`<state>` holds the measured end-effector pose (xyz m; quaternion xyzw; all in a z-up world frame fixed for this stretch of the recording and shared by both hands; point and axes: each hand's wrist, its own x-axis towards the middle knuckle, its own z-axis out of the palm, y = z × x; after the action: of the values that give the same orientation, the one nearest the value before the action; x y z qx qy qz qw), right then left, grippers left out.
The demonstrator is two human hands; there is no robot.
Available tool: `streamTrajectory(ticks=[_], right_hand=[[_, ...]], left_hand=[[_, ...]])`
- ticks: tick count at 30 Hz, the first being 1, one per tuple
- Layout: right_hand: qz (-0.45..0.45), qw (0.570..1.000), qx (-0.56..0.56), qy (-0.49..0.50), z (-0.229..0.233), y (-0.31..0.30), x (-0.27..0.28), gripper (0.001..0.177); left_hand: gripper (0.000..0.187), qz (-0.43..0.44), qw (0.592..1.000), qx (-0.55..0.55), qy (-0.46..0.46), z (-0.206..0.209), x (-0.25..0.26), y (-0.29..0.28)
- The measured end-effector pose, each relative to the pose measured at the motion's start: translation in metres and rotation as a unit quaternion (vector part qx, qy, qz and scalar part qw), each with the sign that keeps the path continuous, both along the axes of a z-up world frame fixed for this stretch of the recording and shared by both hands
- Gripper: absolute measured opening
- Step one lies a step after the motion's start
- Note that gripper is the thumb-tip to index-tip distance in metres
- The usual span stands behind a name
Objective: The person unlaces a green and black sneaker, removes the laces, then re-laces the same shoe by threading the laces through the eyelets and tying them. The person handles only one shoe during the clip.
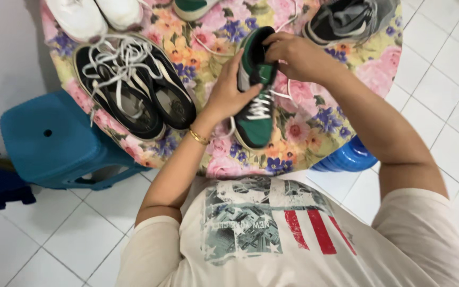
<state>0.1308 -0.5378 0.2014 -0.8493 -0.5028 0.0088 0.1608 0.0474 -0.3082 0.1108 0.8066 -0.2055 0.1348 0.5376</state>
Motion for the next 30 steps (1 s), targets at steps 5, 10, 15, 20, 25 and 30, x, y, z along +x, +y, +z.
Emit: streamTrajectory(ticks=[5, 10, 15, 20, 25, 30], right_hand=[[-0.06, 0.998, 0.019, 0.007, -0.025, 0.0, -0.003, 0.046], [-0.062, 0.998, -0.016, 0.005, -0.03, 0.001, -0.007, 0.029], [-0.11, 0.983, 0.048, 0.138, -0.042, 0.007, 0.003, 0.03], [-0.088, 0.945, 0.227, 0.218, -0.056, -0.009, 0.014, 0.023], [-0.127, 0.944, 0.26, 0.159, -0.062, -0.03, -0.004, 0.026], [-0.227, 0.879, 0.175, 0.381, -0.053, -0.083, -0.012, 0.046]], left_hand=[[0.102, 0.003, 0.993, 0.12, -0.004, -0.005, 0.02, 0.017], [0.083, -0.081, 0.981, 0.162, -0.073, 0.011, 0.041, 0.033], [0.034, -0.013, 0.999, -0.002, 0.048, 0.0, 0.058, -0.006], [0.034, 0.135, 0.978, 0.109, -0.114, -0.007, 0.058, -0.022], [0.021, 0.119, 0.982, 0.066, -0.128, 0.004, 0.041, -0.014], [0.026, 0.125, 0.964, 0.112, -0.208, 0.007, 0.04, 0.001]])
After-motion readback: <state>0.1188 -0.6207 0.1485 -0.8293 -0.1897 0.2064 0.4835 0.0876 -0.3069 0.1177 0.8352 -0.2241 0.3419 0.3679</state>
